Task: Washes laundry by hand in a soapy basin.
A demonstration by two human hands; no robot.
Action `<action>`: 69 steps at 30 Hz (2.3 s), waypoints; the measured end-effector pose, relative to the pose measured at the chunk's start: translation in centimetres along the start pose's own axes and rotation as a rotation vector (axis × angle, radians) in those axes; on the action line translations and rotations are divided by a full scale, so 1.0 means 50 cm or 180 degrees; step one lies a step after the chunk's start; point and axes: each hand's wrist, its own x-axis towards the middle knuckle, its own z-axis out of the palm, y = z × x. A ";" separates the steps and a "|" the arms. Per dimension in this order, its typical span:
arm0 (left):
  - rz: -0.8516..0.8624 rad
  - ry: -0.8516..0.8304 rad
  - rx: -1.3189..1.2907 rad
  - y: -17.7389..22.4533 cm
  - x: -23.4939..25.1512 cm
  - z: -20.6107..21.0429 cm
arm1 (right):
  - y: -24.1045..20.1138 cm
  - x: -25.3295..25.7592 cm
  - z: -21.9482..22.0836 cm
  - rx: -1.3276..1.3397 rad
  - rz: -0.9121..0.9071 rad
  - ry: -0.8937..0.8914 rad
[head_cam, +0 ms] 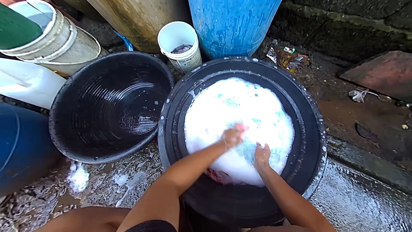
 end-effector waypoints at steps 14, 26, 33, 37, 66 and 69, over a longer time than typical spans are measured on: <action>0.0166 -0.0063 0.0122 0.022 -0.011 0.029 | -0.004 0.001 0.005 0.0069 0.0039 0.0034; 0.0266 -0.0242 0.0127 0.022 -0.011 -0.011 | -0.003 -0.006 -0.002 -0.0014 -0.0009 0.0006; 0.0351 -0.0317 0.0181 0.071 -0.045 0.009 | 0.003 0.002 0.004 0.0112 -0.0060 0.0020; -0.0062 -0.0071 0.0129 -0.031 0.033 -0.051 | -0.004 -0.001 -0.001 -0.0064 -0.0005 -0.0021; -0.0356 0.0183 0.0065 -0.074 0.016 -0.005 | -0.003 0.000 0.003 -0.0091 0.0011 0.0016; 0.0298 -0.0107 0.0142 0.042 -0.051 0.028 | 0.000 0.003 0.004 -0.0035 -0.0078 0.0072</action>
